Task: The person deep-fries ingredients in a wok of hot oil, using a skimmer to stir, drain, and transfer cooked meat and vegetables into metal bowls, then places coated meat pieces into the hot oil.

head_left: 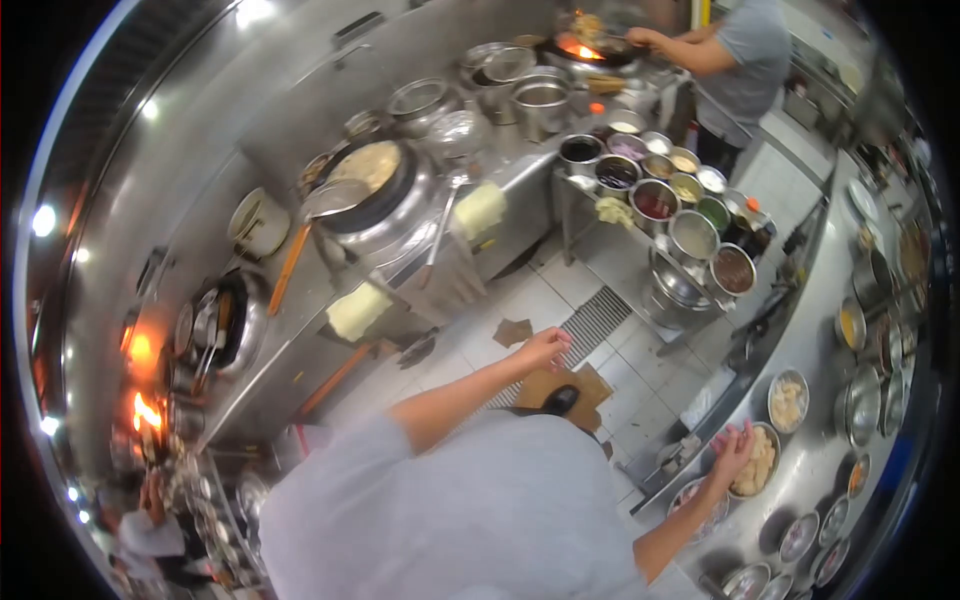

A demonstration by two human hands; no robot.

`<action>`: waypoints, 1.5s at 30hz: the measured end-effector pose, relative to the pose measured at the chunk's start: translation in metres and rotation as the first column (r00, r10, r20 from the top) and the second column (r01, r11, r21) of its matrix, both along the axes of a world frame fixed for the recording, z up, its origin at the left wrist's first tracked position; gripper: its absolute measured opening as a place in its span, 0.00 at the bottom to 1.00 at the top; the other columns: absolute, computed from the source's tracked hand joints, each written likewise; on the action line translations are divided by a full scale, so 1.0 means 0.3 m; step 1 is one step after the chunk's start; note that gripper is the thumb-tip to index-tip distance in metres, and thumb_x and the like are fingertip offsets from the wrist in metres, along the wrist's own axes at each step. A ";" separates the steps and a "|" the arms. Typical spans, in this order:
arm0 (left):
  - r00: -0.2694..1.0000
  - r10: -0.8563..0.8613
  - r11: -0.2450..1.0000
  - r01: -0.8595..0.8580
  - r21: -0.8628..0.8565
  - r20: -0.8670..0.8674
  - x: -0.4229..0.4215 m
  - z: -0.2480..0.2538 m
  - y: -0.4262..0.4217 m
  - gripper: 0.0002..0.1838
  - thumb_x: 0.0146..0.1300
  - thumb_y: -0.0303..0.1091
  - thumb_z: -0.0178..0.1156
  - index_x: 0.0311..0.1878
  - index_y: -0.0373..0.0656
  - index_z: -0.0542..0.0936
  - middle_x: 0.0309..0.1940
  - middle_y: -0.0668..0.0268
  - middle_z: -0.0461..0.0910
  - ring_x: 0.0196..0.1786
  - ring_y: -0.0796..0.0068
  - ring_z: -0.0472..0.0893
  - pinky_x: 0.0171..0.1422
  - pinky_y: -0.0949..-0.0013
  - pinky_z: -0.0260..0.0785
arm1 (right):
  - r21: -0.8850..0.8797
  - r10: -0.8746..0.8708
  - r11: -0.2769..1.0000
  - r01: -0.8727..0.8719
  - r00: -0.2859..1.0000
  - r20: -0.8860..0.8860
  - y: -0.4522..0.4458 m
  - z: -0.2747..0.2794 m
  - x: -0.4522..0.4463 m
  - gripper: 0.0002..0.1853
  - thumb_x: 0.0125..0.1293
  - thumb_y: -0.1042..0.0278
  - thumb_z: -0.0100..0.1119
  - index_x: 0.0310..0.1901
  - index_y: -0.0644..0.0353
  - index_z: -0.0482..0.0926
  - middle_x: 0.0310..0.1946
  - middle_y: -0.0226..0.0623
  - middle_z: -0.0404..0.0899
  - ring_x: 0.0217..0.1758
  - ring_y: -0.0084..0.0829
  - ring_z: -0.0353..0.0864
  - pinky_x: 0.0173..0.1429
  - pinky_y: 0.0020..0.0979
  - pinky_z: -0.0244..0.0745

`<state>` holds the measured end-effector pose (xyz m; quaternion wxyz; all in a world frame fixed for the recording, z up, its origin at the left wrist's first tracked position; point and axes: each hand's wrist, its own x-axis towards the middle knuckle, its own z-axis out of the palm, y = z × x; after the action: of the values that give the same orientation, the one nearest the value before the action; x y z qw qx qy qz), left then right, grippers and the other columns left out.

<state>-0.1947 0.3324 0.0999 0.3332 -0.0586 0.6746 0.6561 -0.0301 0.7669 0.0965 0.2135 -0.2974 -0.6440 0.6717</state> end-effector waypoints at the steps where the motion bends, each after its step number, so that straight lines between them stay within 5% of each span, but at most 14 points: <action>1: 0.997 0.067 0.997 -0.069 -0.043 -0.042 0.053 0.027 -0.044 0.16 0.66 0.38 0.55 0.55 0.44 0.70 0.43 0.65 0.75 0.42 0.73 0.79 0.39 0.69 0.76 | -0.010 0.064 0.998 -0.064 0.998 -0.025 -0.068 0.043 -0.052 0.22 0.69 0.70 0.50 0.64 0.54 0.65 0.41 0.34 0.76 0.31 0.21 0.74 0.32 0.23 0.74; 8: 0.894 0.187 0.896 -0.325 -0.303 -0.408 0.270 0.056 -0.432 0.14 0.64 0.35 0.57 0.52 0.42 0.74 0.42 0.63 0.78 0.41 0.74 0.79 0.40 0.69 0.74 | 0.164 0.544 0.819 -0.550 0.835 0.085 -0.510 0.060 -0.390 0.23 0.67 0.72 0.52 0.63 0.54 0.66 0.39 0.33 0.75 0.31 0.21 0.75 0.32 0.23 0.74; 12: 0.763 0.137 0.757 -0.492 -0.430 -0.632 0.368 0.145 -0.652 0.15 0.61 0.33 0.59 0.50 0.41 0.76 0.45 0.59 0.77 0.39 0.67 0.79 0.48 0.66 0.71 | 0.316 0.760 0.513 -0.798 0.594 0.264 -0.861 0.124 -0.514 0.22 0.65 0.74 0.53 0.61 0.55 0.69 0.37 0.33 0.76 0.30 0.20 0.76 0.31 0.22 0.72; 16: 0.716 0.182 0.678 -0.588 -0.442 -0.674 0.411 0.138 -0.940 0.14 0.60 0.30 0.59 0.50 0.42 0.77 0.46 0.60 0.77 0.41 0.67 0.79 0.48 0.67 0.71 | 0.181 0.866 0.430 -0.885 0.461 0.193 -1.209 0.005 -0.645 0.22 0.63 0.71 0.56 0.60 0.57 0.70 0.37 0.38 0.77 0.31 0.27 0.78 0.33 0.28 0.74; 18: 0.665 0.223 0.637 -0.653 -0.410 -0.713 0.413 0.127 -1.085 0.14 0.60 0.28 0.59 0.50 0.42 0.77 0.45 0.60 0.78 0.42 0.68 0.79 0.48 0.67 0.72 | 0.530 0.792 0.142 -0.836 0.417 0.446 -1.307 -0.195 -0.728 0.23 0.62 0.67 0.58 0.59 0.58 0.70 0.37 0.46 0.79 0.33 0.41 0.80 0.39 0.37 0.75; 22: 0.641 0.375 0.613 -0.713 -0.340 -0.670 0.403 0.119 -1.336 0.15 0.60 0.27 0.59 0.52 0.43 0.76 0.44 0.61 0.78 0.41 0.69 0.80 0.46 0.69 0.72 | 0.673 0.780 0.140 -0.726 0.500 0.377 -1.463 -0.296 -0.741 0.23 0.62 0.61 0.58 0.58 0.59 0.72 0.34 0.50 0.80 0.37 0.51 0.79 0.46 0.42 0.74; 26: 0.658 0.321 0.598 -0.699 -0.393 -0.681 0.390 0.079 -1.508 0.16 0.60 0.27 0.59 0.52 0.43 0.75 0.43 0.61 0.79 0.40 0.69 0.80 0.42 0.69 0.73 | 0.530 0.654 0.150 -0.835 0.485 0.580 -1.599 -0.220 -0.833 0.19 0.66 0.56 0.55 0.53 0.57 0.76 0.36 0.45 0.81 0.41 0.35 0.81 0.46 0.35 0.75; 28: 0.721 0.344 0.647 -0.647 -0.404 -0.602 0.386 0.102 -1.544 0.16 0.60 0.28 0.58 0.53 0.45 0.76 0.47 0.59 0.79 0.45 0.63 0.81 0.49 0.66 0.72 | 0.013 0.711 0.318 -0.948 0.248 0.659 -1.615 -0.261 -0.916 0.21 0.66 0.58 0.56 0.58 0.55 0.72 0.30 0.39 0.80 0.38 0.31 0.80 0.44 0.36 0.76; 29: 0.728 0.343 0.647 -0.641 -0.413 -0.593 0.383 0.114 -1.552 0.16 0.60 0.28 0.58 0.52 0.45 0.76 0.47 0.60 0.79 0.45 0.63 0.81 0.48 0.66 0.72 | 0.006 0.701 0.340 -0.940 0.258 0.665 -1.630 -0.282 -0.933 0.21 0.66 0.58 0.56 0.58 0.55 0.72 0.30 0.39 0.80 0.38 0.31 0.80 0.44 0.36 0.76; 32: 0.744 0.333 0.624 -0.634 -0.456 -0.579 0.397 0.080 -1.581 0.16 0.60 0.27 0.59 0.52 0.44 0.76 0.45 0.60 0.79 0.42 0.66 0.80 0.44 0.67 0.73 | -0.137 0.819 0.405 -0.904 0.293 0.494 -1.708 -0.366 -1.010 0.26 0.64 0.58 0.59 0.61 0.55 0.66 0.34 0.38 0.78 0.39 0.30 0.78 0.42 0.38 0.76; 34: 0.746 0.335 0.584 -0.644 -0.494 -0.576 0.416 0.061 -1.592 0.15 0.60 0.27 0.59 0.52 0.43 0.76 0.43 0.61 0.79 0.40 0.69 0.79 0.41 0.69 0.73 | -0.249 0.862 0.335 -0.909 0.189 0.470 -1.750 -0.450 -1.093 0.32 0.61 0.56 0.61 0.63 0.57 0.60 0.49 0.44 0.75 0.46 0.40 0.78 0.45 0.43 0.77; 38: 0.726 0.431 0.424 -0.687 -0.590 -0.536 0.511 0.066 -1.549 0.14 0.60 0.28 0.59 0.50 0.44 0.77 0.44 0.60 0.79 0.41 0.67 0.80 0.43 0.66 0.73 | -0.467 0.894 0.372 -0.802 0.174 0.413 -1.807 -0.758 -1.335 0.33 0.63 0.55 0.60 0.66 0.53 0.58 0.51 0.43 0.70 0.49 0.38 0.75 0.45 0.45 0.77; 40: 0.730 0.467 0.339 -0.669 -0.662 -0.499 0.557 0.062 -1.524 0.14 0.59 0.29 0.59 0.50 0.44 0.77 0.43 0.60 0.80 0.39 0.65 0.80 0.44 0.65 0.73 | -0.524 0.843 0.506 -0.685 0.267 0.466 -1.877 -0.850 -1.452 0.35 0.65 0.50 0.56 0.69 0.50 0.55 0.54 0.44 0.70 0.51 0.44 0.74 0.47 0.50 0.76; 45: 0.801 0.426 0.151 -0.521 -0.840 -0.421 0.675 0.067 -1.449 0.14 0.59 0.29 0.60 0.49 0.42 0.78 0.39 0.59 0.80 0.36 0.64 0.80 0.43 0.65 0.73 | -0.689 0.777 0.556 -0.464 0.585 0.233 -2.056 -0.998 -1.728 0.35 0.68 0.41 0.44 0.70 0.48 0.53 0.71 0.47 0.49 0.70 0.50 0.56 0.63 0.58 0.64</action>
<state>0.0078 -0.1022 0.1201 -0.0143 -0.4184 0.8817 0.2177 -0.5485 0.1502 -0.2028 -0.3277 -0.2545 -0.5115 0.7525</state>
